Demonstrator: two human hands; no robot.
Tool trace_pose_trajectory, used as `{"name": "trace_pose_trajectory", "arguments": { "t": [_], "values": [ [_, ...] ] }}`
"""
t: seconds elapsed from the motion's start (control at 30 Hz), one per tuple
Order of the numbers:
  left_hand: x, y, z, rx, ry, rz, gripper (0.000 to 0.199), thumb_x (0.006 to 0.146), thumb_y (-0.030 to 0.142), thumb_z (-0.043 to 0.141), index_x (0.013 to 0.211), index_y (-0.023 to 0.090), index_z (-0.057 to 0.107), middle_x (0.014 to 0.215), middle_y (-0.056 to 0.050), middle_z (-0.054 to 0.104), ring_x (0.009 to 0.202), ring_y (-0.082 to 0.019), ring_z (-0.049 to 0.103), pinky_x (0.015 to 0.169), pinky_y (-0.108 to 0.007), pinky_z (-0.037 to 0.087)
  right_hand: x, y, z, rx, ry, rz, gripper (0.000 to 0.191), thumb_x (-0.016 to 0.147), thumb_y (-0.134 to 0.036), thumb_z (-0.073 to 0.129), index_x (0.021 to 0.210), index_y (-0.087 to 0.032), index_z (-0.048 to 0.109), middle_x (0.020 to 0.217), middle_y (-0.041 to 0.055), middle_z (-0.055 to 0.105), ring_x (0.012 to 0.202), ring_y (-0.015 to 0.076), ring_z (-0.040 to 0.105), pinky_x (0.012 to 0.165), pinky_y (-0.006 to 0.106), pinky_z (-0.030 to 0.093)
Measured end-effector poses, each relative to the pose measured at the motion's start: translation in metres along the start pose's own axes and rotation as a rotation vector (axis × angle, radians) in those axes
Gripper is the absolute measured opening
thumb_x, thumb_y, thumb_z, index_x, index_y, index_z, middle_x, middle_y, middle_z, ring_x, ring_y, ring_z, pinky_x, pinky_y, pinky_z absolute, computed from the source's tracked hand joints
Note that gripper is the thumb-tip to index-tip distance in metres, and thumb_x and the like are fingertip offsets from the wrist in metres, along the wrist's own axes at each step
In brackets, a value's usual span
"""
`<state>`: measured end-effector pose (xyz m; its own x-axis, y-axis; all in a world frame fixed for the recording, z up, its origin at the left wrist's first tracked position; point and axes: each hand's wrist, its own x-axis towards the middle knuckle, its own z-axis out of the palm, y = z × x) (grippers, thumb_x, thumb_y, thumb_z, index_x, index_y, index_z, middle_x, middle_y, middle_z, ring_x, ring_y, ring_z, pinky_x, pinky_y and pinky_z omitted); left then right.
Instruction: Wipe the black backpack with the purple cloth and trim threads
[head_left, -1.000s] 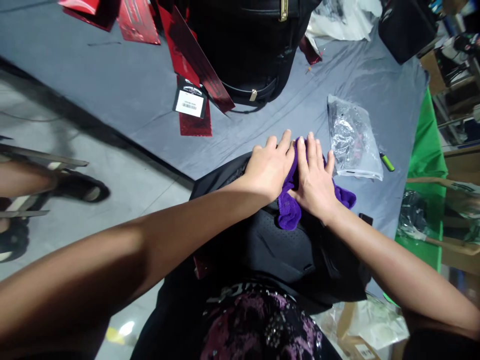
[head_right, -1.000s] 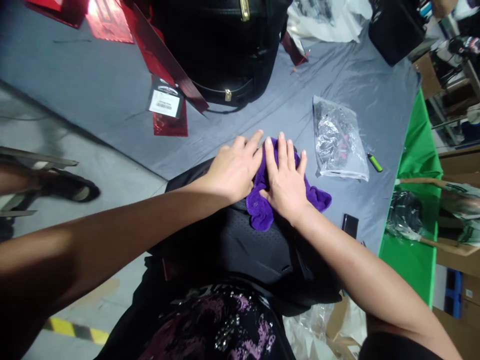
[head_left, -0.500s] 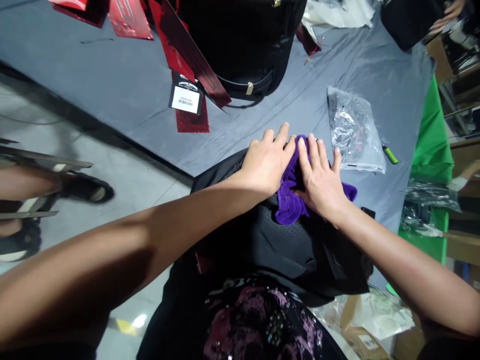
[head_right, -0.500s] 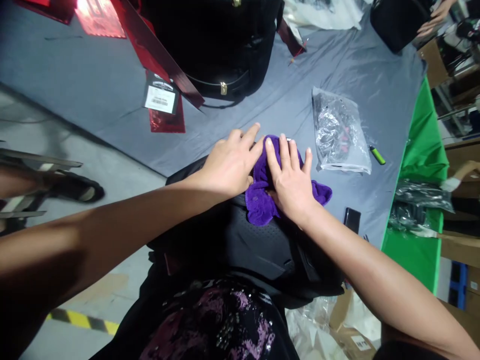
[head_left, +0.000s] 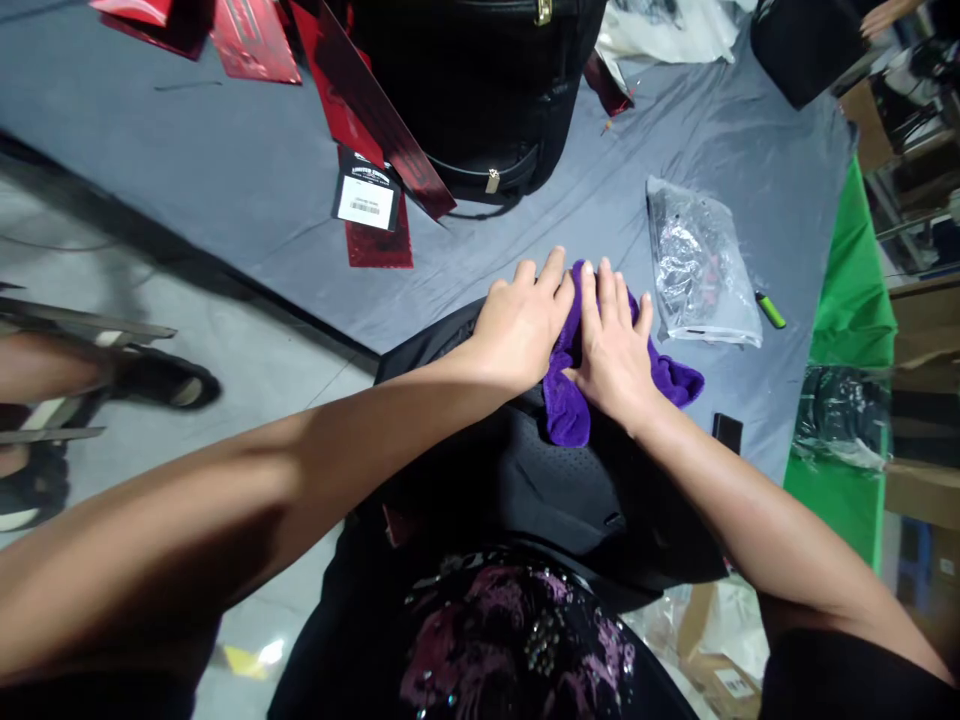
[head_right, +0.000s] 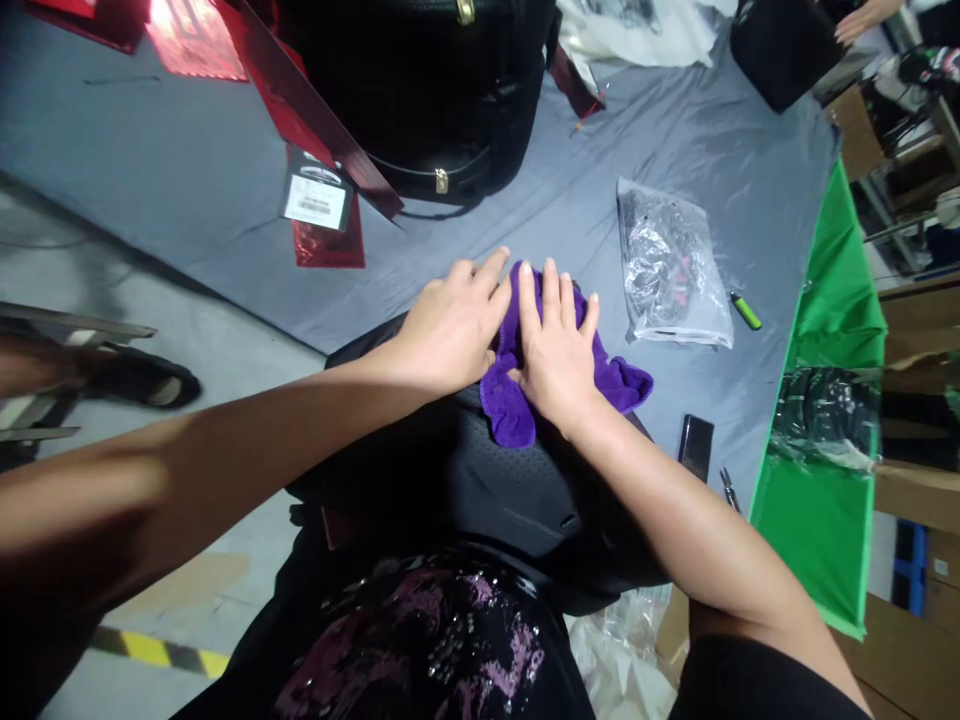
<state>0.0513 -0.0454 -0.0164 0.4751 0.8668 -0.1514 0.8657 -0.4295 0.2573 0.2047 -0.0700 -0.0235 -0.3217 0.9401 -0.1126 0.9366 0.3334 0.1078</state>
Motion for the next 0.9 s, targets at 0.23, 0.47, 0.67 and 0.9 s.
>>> {"name": "trace_pose_trajectory", "arguments": {
  "t": [0.23,0.47,0.67,0.9],
  "values": [
    [0.002,0.001,0.002,-0.051,0.005,-0.01,0.096,0.079,0.04,0.068,0.154,0.021,0.011,0.161,-0.015,0.013,0.134,-0.04,0.033,0.104,-0.049,0.041,0.003,-0.005,0.003,-0.004,0.016,0.048,0.083,0.086,-0.03,0.05,0.156,-0.014,0.007,0.161,0.0198,0.012,0.147,0.0382,0.015,0.113,0.067,0.012],
    [-0.001,0.001,0.004,-0.078,0.01,-0.003,0.093,0.083,0.038,0.064,0.154,0.021,0.006,0.162,-0.014,0.011,0.138,-0.042,0.028,0.107,-0.052,0.036,-0.003,0.0,0.005,-0.002,-0.009,0.006,0.091,0.084,-0.04,0.057,0.156,-0.014,0.007,0.16,0.0207,0.014,0.146,0.0417,0.017,0.113,0.069,0.009],
    [-0.002,0.0,0.007,-0.034,0.039,0.016,0.091,0.084,0.035,0.061,0.155,0.015,0.007,0.161,-0.017,0.014,0.136,-0.039,0.031,0.106,-0.047,0.039,0.008,-0.006,0.012,0.07,0.092,0.036,0.088,0.084,-0.036,0.049,0.155,-0.01,0.004,0.162,0.0183,0.006,0.148,0.0354,0.012,0.116,0.062,0.012],
    [-0.005,0.002,0.001,0.019,0.013,-0.004,0.093,0.081,0.032,0.066,0.154,0.015,0.011,0.162,-0.017,0.011,0.134,-0.038,0.032,0.102,-0.046,0.041,-0.034,0.038,-0.007,0.583,0.387,0.164,0.033,0.086,-0.024,0.045,0.115,-0.019,0.061,0.116,0.0086,0.068,0.111,0.0232,0.062,0.102,0.045,0.044]
  ]
}}
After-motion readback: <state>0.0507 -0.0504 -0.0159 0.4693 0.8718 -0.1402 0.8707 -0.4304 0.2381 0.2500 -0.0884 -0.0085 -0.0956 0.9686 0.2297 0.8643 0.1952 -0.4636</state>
